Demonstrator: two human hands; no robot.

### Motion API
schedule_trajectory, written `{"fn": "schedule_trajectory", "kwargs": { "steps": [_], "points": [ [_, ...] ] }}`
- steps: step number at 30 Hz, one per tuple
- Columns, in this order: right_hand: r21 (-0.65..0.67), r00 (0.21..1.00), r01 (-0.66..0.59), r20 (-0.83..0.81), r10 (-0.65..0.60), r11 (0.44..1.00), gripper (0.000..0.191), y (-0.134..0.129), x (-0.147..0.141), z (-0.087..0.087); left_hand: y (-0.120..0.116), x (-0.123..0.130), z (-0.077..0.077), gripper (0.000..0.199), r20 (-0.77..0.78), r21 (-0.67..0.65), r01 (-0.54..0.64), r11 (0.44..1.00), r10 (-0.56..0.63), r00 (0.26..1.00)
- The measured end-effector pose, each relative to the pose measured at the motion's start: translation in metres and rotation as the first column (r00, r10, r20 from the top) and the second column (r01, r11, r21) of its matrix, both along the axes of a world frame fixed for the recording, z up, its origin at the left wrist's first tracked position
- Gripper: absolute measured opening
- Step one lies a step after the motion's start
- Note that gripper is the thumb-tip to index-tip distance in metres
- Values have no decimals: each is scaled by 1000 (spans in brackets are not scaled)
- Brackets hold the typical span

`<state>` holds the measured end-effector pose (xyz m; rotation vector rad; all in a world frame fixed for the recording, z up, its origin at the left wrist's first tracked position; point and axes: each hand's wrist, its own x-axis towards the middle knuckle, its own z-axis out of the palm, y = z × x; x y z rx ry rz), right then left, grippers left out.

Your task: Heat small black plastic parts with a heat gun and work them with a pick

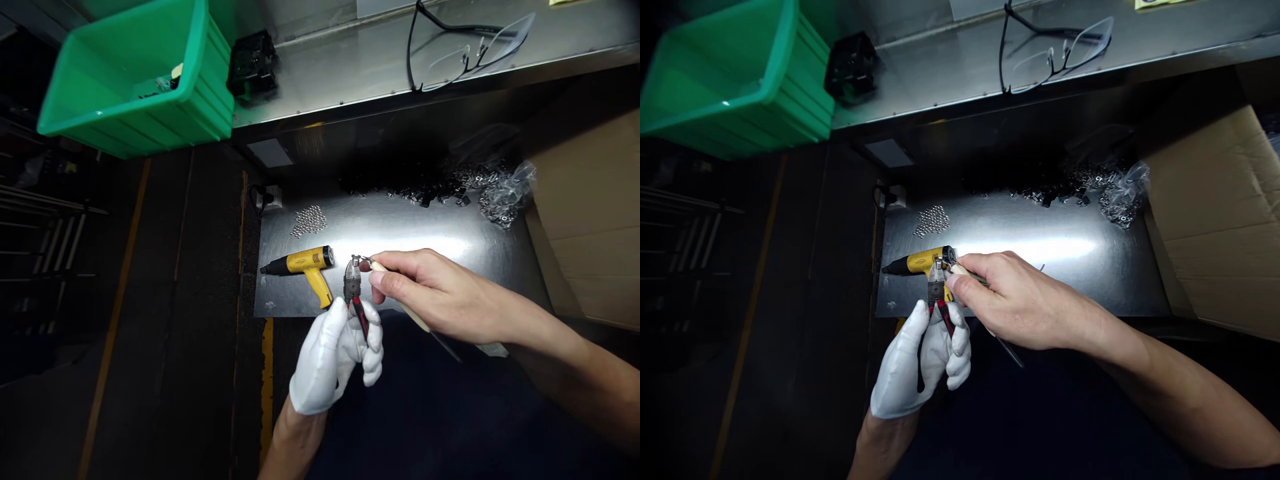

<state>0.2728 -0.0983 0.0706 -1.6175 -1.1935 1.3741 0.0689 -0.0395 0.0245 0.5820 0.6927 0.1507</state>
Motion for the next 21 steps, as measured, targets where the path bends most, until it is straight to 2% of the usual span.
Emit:
{"fn": "schedule_trajectory", "kwargs": {
  "steps": [8, 14, 17, 21],
  "points": [
    [19, 996, -17, -83, 19, 1000, 30, 0, 4, 2, 2, -4, -4, 54, 49, -58, 36, 998, -33, 998],
    [38, 997, -43, -69, 46, 998, 29, -1, 4, 1, 1, -8, -8, 55, 108, -121, 51, 991, -38, 993],
    [62, 995, -84, -46, 87, 995, 30, -2, 5, 0, 1, -12, -9, 58, 164, -197, 76, 977, -43, 986],
    [102, 993, -111, -19, 113, 989, 31, -3, 6, -2, 2, -17, -10, 59, 243, -341, 127, 931, -43, 969]
  ]
}}
